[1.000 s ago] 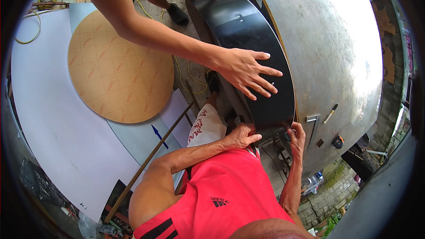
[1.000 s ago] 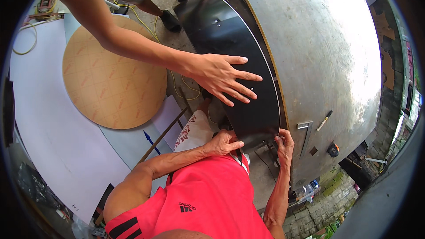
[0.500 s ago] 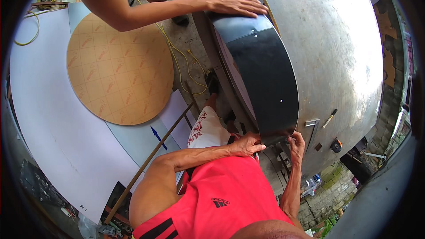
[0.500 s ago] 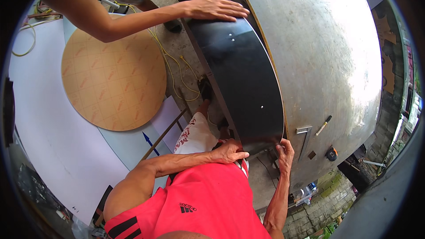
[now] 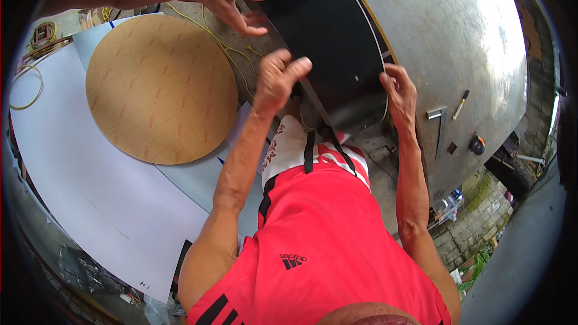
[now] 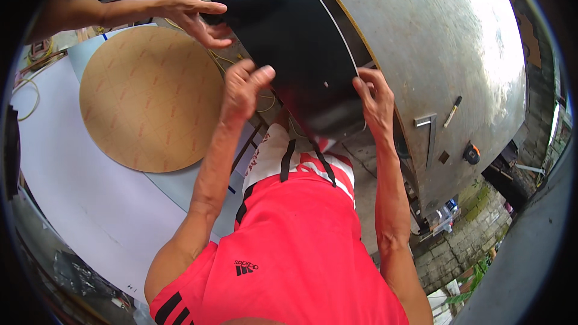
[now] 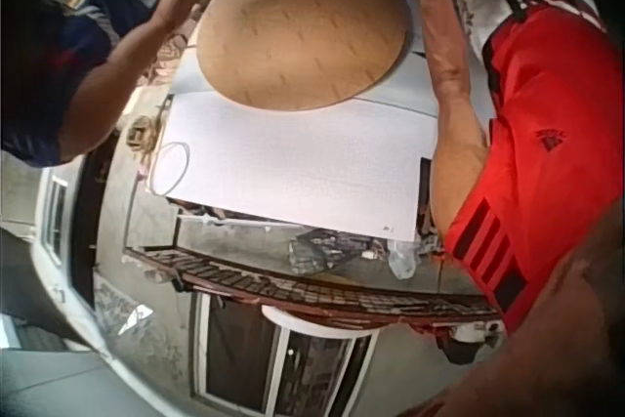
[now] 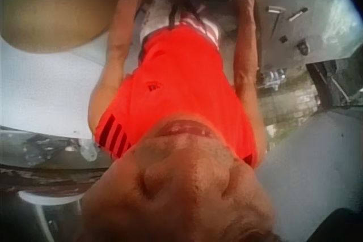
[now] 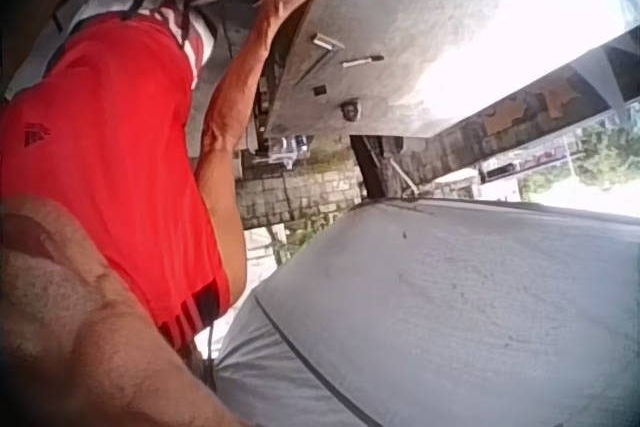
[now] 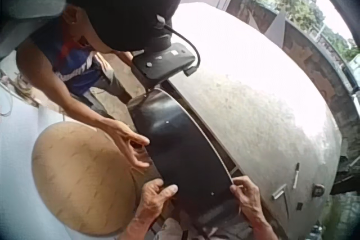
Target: Measuring and fitting the metal frame onto a large circular sign base during fabrication.
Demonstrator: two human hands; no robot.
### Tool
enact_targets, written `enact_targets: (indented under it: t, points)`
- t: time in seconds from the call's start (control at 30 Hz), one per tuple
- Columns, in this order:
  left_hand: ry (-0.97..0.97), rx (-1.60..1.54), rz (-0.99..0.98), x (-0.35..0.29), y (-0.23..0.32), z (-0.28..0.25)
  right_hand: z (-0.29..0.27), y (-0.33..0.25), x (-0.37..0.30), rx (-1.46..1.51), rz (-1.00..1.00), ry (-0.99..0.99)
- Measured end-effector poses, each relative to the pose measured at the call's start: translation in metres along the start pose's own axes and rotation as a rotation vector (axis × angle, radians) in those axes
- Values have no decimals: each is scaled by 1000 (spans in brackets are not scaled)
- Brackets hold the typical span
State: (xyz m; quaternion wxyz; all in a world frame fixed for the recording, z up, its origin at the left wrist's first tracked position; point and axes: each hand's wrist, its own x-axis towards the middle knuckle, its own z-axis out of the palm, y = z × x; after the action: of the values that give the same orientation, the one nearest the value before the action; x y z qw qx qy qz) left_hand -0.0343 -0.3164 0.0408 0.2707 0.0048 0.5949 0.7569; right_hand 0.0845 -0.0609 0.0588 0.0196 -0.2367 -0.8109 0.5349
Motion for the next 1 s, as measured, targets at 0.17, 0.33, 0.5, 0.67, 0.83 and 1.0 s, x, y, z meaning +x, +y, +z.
enact_targets:
  t: [0.17,0.33,0.5,0.67,0.83,1.0]
  points:
    - [19,-199,68,67,46,-53,55,-42,71,-55,-141,130]
    - [61,-271,16,16,4,-71,88,-105,150,-118,-160,53]
    - [-108,68,-109,-61,-90,-67,82,-113,171,-135,-183,84]
    - [169,-272,-59,-53,-94,-72,62,-22,105,-80,-74,-18]
    - [231,-318,4,-3,-39,-107,75,65,19,-66,99,-64]
    - [182,-365,43,46,-7,-125,88,101,7,69,276,-148]
